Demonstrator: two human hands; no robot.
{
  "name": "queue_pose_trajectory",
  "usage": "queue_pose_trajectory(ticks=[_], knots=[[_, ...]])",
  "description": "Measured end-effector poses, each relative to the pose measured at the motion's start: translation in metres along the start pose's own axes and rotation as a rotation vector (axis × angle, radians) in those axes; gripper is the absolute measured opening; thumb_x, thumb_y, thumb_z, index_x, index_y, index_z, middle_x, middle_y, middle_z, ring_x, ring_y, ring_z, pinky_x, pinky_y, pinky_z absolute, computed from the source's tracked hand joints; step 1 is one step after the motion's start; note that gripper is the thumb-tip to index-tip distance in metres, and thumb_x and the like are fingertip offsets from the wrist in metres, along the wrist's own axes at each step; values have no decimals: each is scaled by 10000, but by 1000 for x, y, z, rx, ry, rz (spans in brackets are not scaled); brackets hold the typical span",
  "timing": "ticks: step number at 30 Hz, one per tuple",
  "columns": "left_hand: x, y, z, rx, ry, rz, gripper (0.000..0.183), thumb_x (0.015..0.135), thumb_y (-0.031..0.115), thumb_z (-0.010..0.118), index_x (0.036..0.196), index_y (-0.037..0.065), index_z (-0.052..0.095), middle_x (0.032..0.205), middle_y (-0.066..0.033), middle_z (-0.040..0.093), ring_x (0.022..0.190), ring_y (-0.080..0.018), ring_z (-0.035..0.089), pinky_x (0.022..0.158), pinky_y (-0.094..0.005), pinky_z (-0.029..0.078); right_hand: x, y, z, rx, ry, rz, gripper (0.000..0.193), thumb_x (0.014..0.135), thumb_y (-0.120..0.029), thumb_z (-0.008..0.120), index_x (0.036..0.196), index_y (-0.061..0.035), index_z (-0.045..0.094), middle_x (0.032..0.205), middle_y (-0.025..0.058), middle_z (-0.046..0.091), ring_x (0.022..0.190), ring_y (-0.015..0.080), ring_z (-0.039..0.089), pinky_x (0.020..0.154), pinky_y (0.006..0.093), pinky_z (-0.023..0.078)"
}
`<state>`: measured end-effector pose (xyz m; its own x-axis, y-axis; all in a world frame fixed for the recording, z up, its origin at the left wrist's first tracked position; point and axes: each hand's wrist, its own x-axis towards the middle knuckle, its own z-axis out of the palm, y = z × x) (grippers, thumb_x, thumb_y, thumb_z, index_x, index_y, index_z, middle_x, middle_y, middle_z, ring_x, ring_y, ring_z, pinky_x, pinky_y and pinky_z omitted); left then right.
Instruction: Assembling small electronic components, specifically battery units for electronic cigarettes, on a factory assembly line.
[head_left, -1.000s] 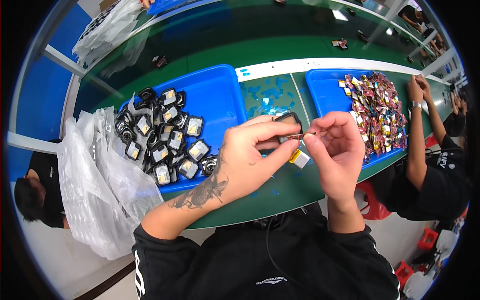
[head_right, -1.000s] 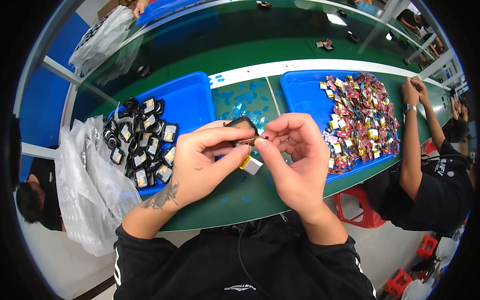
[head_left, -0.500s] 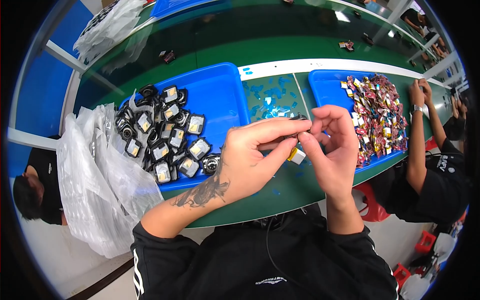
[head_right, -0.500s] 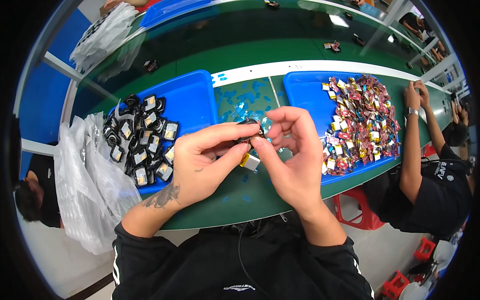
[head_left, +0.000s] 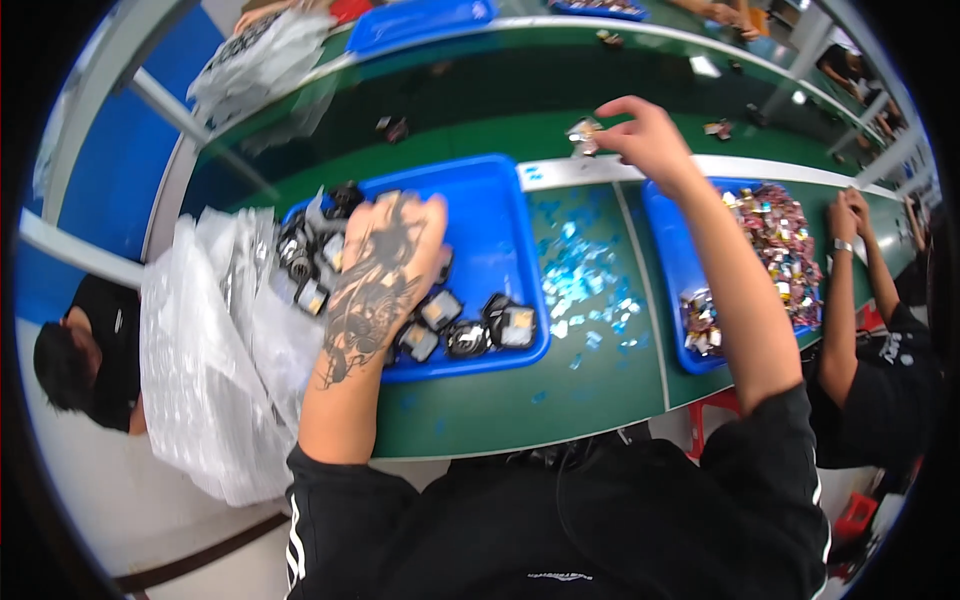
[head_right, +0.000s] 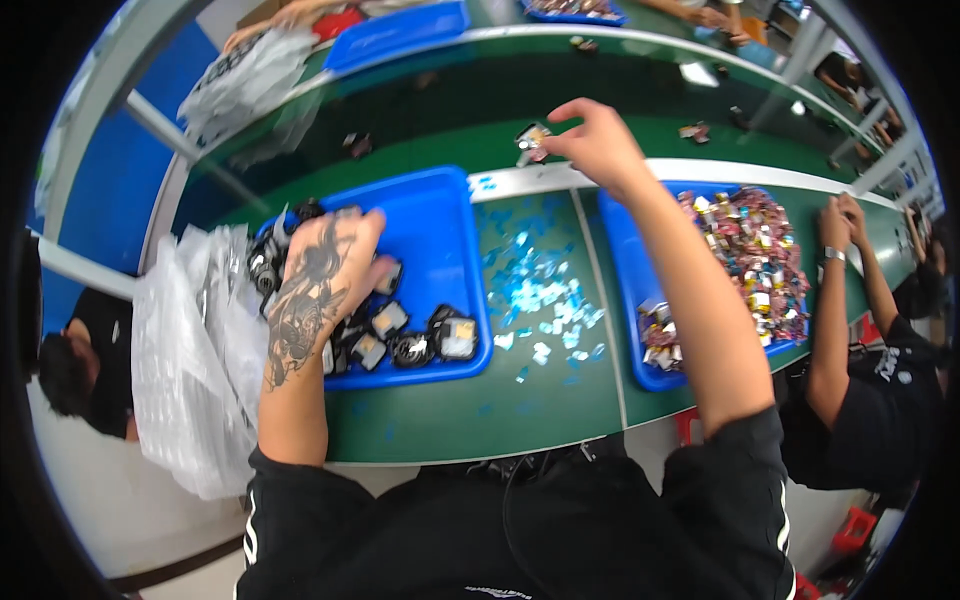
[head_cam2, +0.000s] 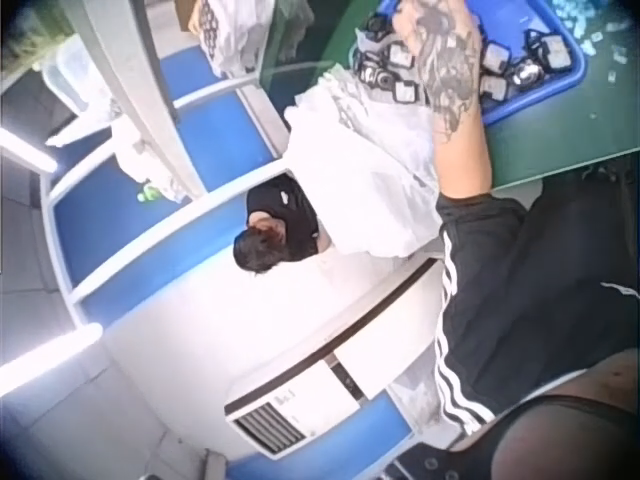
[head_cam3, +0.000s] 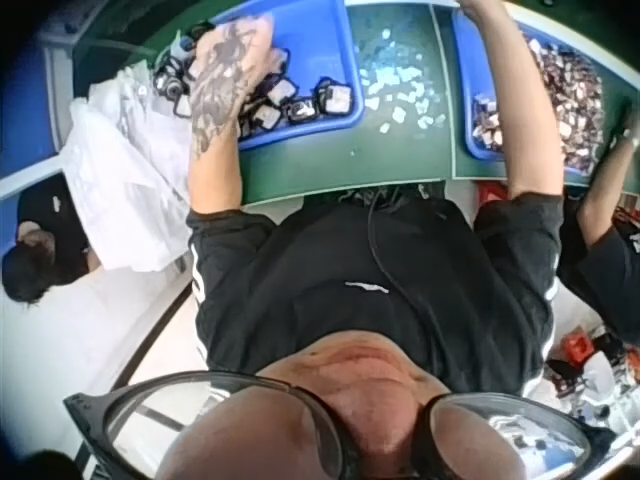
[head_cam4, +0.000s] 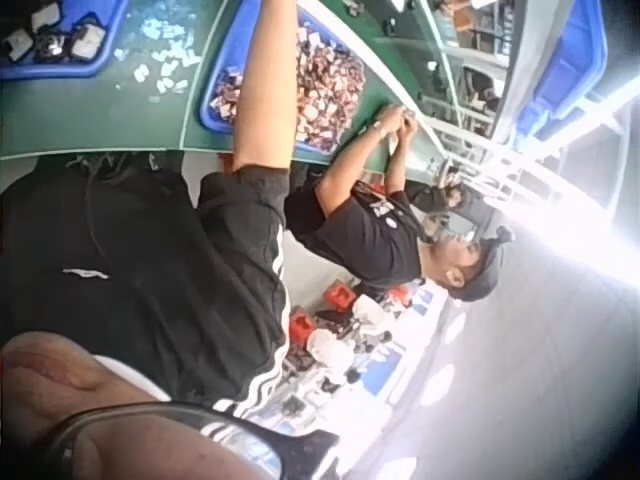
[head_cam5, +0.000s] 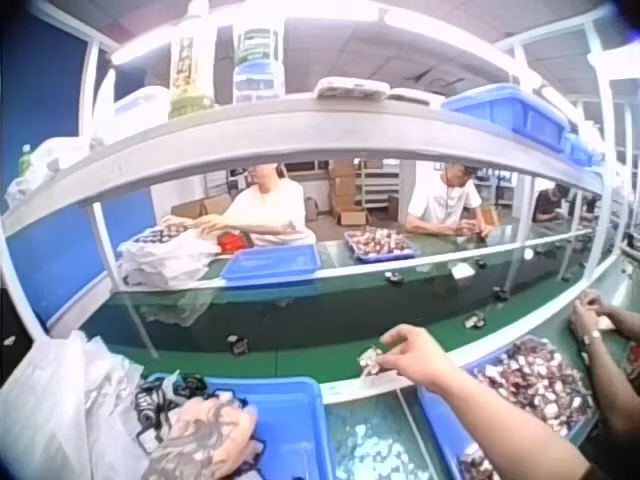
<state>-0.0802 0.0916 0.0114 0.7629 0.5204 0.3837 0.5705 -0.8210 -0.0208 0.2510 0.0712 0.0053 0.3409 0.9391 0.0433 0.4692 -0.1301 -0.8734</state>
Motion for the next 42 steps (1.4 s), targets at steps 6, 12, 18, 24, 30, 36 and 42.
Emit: queue_pose_trajectory(ticks=[6,12,18,24,30,36,42], knots=[[7,0,3,-135,-560,-146,279,727,97,707,988,99,608,985,-112,645,1038,-306,605,899,-431,496,61,67,25,-286,210,158,458,595,-201,887,962,-38,666,947,135,686,881,266,665,782,358,520],[23,5,-11,-298,-339,30,285,753,88,705,1024,101,619,809,-96,637,816,-287,644,717,-370,508,39,51,4,-360,291,37,350,801,-273,759,1028,-24,668,968,128,686,880,239,671,782,358,527],[36,43,14,-1299,95,-445,114,886,88,676,946,-2,639,784,-8,640,689,-62,558,619,-210,447,-80,-56,49,410,-398,-119,237,935,-145,626,1109,16,612,924,46,659,792,84,617,699,258,531],[38,70,6,-1793,-255,-419,240,917,97,655,1095,-38,567,985,-107,650,773,-131,666,663,-243,574,-122,-53,32,391,-118,-77,178,903,-81,656,1023,49,643,891,69,678,750,85,624,658,231,520],[32,90,-6,-2209,-306,-661,365,1038,287,444,1228,-22,481,1071,-190,640,822,-238,685,740,-358,593,-142,-48,31,485,93,-213,135,846,-20,694,963,37,661,904,85,649,772,119,640,666,255,554],[22,103,-3,-2327,-223,-625,403,1055,291,372,1307,-18,433,1052,-150,619,859,-245,667,814,-382,564,-155,-48,26,-103,183,-727,266,704,71,744,945,-11,668,968,119,615,814,241,659,691,299,562],[20,103,-7,-2152,-213,-467,387,1041,150,381,1376,-43,390,1095,-134,608,953,-190,648,836,-318,560,-159,-47,15,-151,127,-764,256,692,36,773,924,-18,679,1057,142,655,904,269,671,753,340,560]])
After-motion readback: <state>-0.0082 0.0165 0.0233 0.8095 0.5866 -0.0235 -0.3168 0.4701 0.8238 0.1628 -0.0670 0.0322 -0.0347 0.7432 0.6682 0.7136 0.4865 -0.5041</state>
